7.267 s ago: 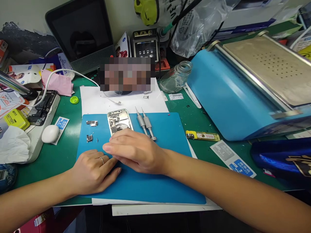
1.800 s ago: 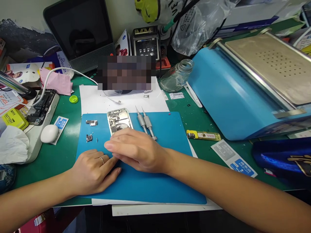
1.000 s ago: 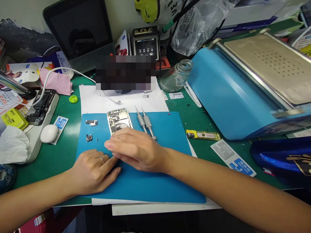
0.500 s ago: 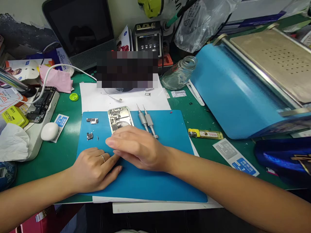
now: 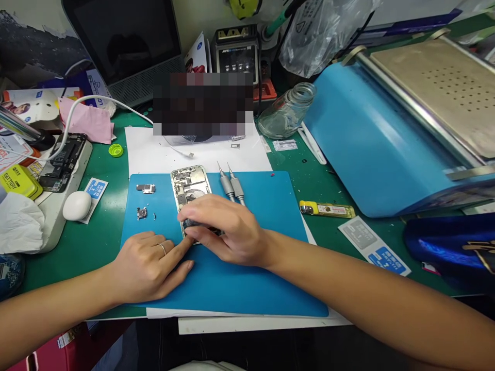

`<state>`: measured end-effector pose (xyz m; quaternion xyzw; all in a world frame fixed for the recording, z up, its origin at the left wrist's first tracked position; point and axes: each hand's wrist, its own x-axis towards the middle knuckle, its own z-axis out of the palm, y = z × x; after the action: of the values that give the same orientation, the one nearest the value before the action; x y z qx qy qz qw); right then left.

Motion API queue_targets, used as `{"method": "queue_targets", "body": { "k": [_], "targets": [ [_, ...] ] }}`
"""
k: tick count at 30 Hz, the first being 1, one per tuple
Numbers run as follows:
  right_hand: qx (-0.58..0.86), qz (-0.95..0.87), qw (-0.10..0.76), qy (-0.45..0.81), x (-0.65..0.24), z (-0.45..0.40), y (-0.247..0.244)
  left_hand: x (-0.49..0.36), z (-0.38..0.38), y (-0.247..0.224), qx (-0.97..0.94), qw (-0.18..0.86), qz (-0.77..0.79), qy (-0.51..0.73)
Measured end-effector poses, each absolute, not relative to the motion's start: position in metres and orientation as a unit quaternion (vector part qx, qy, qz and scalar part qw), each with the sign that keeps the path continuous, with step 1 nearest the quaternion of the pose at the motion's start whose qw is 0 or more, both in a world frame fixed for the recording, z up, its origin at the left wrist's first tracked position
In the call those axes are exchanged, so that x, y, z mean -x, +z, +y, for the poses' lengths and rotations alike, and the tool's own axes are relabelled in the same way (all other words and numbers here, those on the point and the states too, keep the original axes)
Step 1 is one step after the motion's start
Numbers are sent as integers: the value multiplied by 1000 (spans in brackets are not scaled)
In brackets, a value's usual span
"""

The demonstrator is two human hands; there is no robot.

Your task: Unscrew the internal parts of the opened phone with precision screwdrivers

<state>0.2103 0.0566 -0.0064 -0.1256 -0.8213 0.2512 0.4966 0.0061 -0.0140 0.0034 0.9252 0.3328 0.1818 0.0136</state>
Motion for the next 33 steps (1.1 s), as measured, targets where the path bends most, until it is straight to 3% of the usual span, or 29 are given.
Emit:
{"method": "queue_targets", "body": {
  "k": [6,28,33],
  "targets": [
    [130,-796,547,225,-212,60,-5,-6,-15,3,-927,4,323,189],
    [127,-800,538,232,-210,61,-10,-5,-14,4,-928,8,323,187],
    [158,-825,521,152,-212,63,0,-6,-13,5,-926,5,328,187]
  ]
}}
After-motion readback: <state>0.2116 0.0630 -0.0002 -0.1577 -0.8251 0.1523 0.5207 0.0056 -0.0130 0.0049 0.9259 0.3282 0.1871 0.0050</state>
